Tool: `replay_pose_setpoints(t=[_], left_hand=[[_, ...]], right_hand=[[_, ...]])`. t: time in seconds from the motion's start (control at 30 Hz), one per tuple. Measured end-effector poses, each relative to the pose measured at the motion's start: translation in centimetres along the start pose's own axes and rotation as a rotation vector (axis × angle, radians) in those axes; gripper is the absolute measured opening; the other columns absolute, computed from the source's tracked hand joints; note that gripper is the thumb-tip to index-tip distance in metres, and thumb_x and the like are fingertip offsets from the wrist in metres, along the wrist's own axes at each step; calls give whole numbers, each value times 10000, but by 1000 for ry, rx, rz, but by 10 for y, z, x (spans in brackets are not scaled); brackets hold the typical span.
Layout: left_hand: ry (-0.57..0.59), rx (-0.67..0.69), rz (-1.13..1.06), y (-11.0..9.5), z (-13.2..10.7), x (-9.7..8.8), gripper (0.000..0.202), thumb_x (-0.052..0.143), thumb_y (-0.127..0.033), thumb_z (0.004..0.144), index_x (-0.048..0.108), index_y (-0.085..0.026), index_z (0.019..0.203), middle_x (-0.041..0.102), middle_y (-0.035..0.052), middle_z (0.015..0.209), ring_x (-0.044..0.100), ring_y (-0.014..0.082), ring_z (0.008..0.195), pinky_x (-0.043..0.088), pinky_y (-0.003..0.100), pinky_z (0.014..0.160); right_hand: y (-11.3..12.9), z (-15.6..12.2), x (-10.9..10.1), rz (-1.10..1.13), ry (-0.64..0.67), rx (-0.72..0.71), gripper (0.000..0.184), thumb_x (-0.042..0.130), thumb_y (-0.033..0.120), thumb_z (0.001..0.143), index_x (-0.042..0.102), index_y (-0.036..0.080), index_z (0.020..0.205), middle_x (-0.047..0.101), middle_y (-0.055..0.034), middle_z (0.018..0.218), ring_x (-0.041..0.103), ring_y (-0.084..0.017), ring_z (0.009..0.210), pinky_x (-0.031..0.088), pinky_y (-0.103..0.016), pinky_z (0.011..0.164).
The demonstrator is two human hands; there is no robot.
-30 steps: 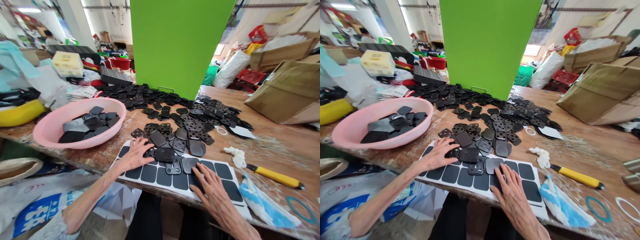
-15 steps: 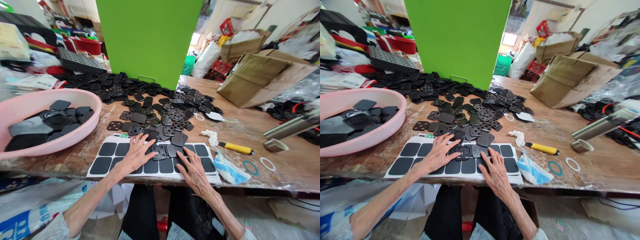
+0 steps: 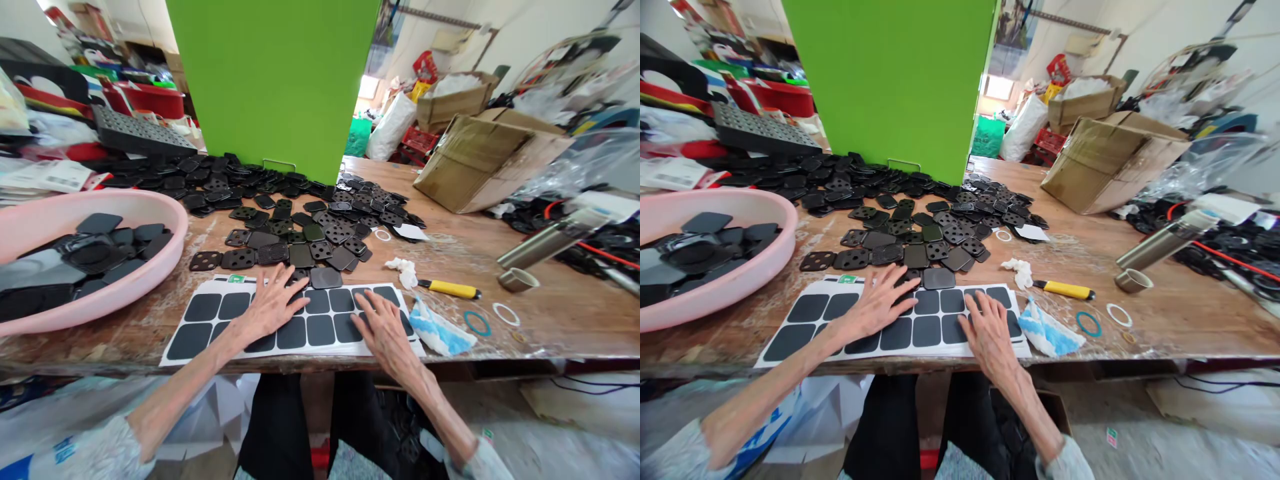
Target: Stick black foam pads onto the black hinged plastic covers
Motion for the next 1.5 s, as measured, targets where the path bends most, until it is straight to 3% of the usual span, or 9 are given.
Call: replay_pose_setpoints(t=[0.2, 0.47, 0.6, 0.7, 0.87, 1.03, 1.13, 1.3, 1.5], left_hand=[[-81, -57, 54, 5, -21, -4, 424, 393, -390, 936, 591, -254, 1286, 479, 145, 1430, 409, 329, 1314, 293, 562, 1045], [-49, -55, 77, 39, -81, -5, 508, 446, -540, 860, 562, -346, 1315, 506, 105, 1415, 384, 369, 1336, 314, 587, 1013], [-32, -46, 71, 47, -78, -3, 489, 425, -516, 874, 585, -322, 1294, 508, 111, 1411, 377, 362, 1345, 318, 578, 1014], [-76, -12, 104, 29, -78, -1, 482, 395, -486, 895, 611, -274, 1270, 506, 147, 1403, 387, 367, 1338, 293, 595, 1023], [-107, 84, 110, -3, -82, 10, 519, 450, -501, 875, 562, -258, 1320, 491, 177, 1410, 405, 385, 1321, 244, 634, 1039], [-223, 78, 114, -18, -75, -2, 526, 421, -555, 888, 628, -194, 1208, 532, 216, 1350, 459, 380, 1278, 282, 625, 1027], [-268, 111, 55, -49, -62, -5, 466, 407, -484, 928, 640, -153, 1160, 556, 206, 1319, 470, 335, 1277, 347, 554, 1031], [-154, 166, -42, -100, -42, 19, 411, 462, -399, 930, 595, -172, 1247, 547, 157, 1356, 426, 333, 1317, 363, 547, 1040], [-138, 116, -55, -99, -45, 31, 398, 472, -432, 921, 612, -235, 1237, 574, 105, 1346, 453, 311, 1298, 355, 549, 1053]], right_hand=[[9, -35, 2, 63, -8, 5, 385, 390, 320, 960, 534, 191, 1293, 513, -164, 1375, 437, -298, 1312, 348, -550, 1075], [-84, -58, -32, -16, -107, 195, 354, 342, 289, 961, 581, 178, 1197, 563, -166, 1267, 525, -306, 1190, 449, -520, 977], [-66, -63, -32, -57, -75, 181, 315, 382, 272, 955, 589, 175, 1172, 600, -163, 1198, 534, -315, 1137, 432, -529, 963], [-51, -64, -26, -22, -42, 188, 331, 387, 279, 952, 567, 168, 1207, 588, -172, 1212, 523, -318, 1139, 446, -516, 950], [-67, -57, -26, 21, -46, 292, 354, 347, 302, 971, 573, 150, 1196, 604, -175, 1185, 538, -309, 1114, 442, -512, 959], [-68, -56, -28, 94, -21, 230, 319, 374, 302, 971, 571, 190, 1195, 616, -125, 1188, 547, -273, 1130, 408, -495, 1011], [-62, -56, -34, 49, -34, 195, 253, 431, 251, 939, 618, 185, 1096, 607, -140, 1149, 552, -295, 1074, 427, -514, 953], [-36, -37, -28, 103, 56, 54, 253, 455, 118, 887, 638, 192, 1045, 587, -119, 1032, 526, -262, 960, 478, -427, 827], [-26, -18, -13, 218, 215, -48, 260, 495, 72, 818, 605, 203, 1013, 571, -81, 961, 516, -242, 920, 467, -411, 823]])
Point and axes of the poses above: each hand's wrist, its own z-axis towards the middle knuckle, its own x-axis out of the palm, y = z × x, the point moved 9 cm from there along z, towards the middle knuckle
